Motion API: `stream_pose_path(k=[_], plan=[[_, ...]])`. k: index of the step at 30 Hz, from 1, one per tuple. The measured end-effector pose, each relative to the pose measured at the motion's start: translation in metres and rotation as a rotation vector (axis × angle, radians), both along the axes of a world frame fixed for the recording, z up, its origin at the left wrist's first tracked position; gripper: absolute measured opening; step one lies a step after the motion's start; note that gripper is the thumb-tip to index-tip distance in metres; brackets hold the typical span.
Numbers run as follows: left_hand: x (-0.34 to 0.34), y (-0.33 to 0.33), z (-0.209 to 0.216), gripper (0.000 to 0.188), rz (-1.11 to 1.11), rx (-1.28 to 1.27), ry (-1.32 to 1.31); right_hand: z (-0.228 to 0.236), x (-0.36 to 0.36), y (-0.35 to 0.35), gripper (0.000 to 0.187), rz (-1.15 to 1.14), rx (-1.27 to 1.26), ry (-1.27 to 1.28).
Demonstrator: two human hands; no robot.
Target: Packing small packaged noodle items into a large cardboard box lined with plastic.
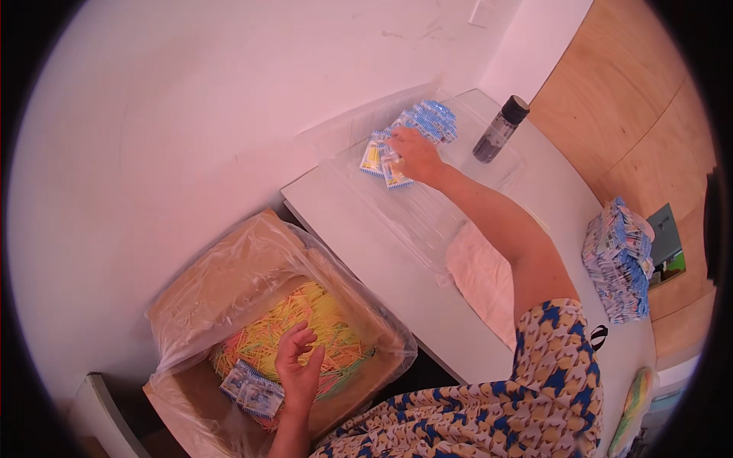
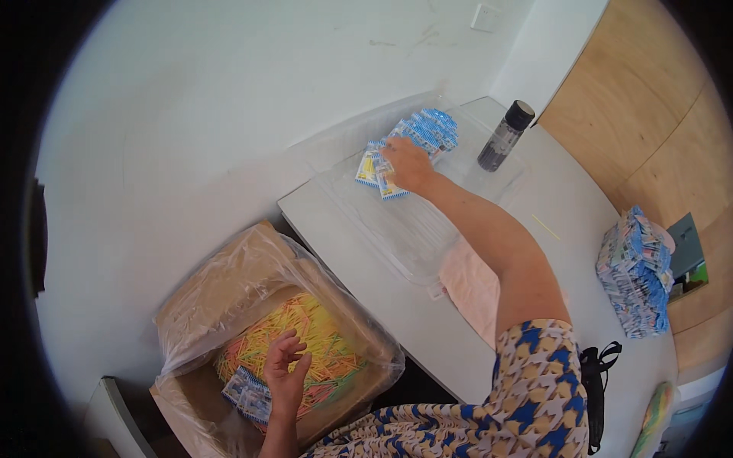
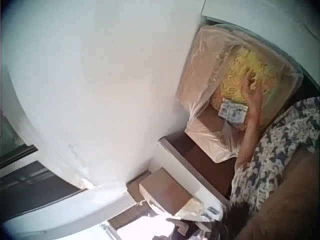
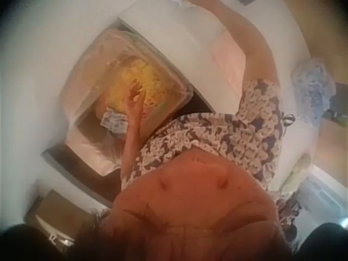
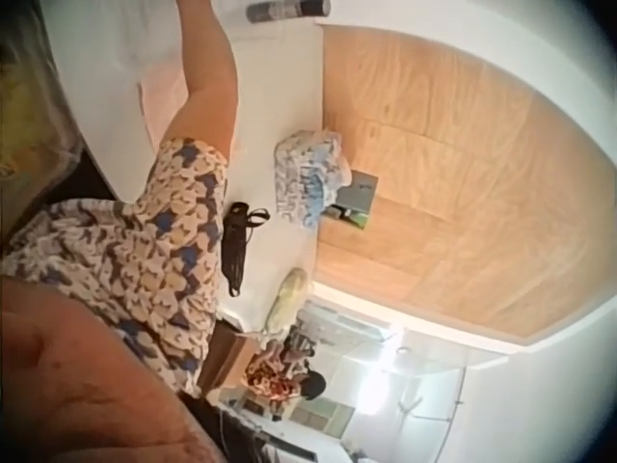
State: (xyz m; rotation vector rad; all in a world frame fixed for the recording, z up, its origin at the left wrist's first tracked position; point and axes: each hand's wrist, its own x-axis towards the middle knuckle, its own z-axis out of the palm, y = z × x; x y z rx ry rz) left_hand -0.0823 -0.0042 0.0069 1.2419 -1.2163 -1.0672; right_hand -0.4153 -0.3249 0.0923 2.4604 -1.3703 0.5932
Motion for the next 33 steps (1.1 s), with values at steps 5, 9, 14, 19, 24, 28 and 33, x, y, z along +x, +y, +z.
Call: stream_pose_path(k=[5, 9, 14, 19, 24, 28, 33], plan=[[0.003, -0.001, 0.001, 0.034, 0.008, -0.027, -0.046, 0.010, 0.015, -0.010, 0.036, -0.160, 0.156, 0.318], [0.004, 0.000, 0.003, 0.033, 0.032, -0.015, -0.019, 0.021, 0.013, -0.028, 0.021, -0.205, 0.364, -0.193], [0.002, 0.008, 0.006, 0.031, 0.012, -0.006, -0.041, 0.006, 0.038, -0.038, 0.032, -0.331, 0.200, -0.201], [0.005, 0.013, 0.016, 0.024, 0.069, -0.044, -0.075, -0.003, 0.030, -0.040, 0.046, -0.317, 0.021, 0.032], [0.010, 0.006, 0.008, 0.024, 0.161, -0.067, 0.181, 0.053, 0.025, -0.006, 0.039, -0.172, -0.058, -0.134], [0.047, 0.001, 0.039, 0.023, 0.321, 0.082, 0.504, 0.115, 0.096, 0.110, 0.014, 0.170, 0.063, -0.610], [0.108, 0.004, 0.058, 0.025, 0.236, 0.092, 0.012, 0.075, 0.157, 0.239, 0.007, 0.542, 0.255, -0.202]])
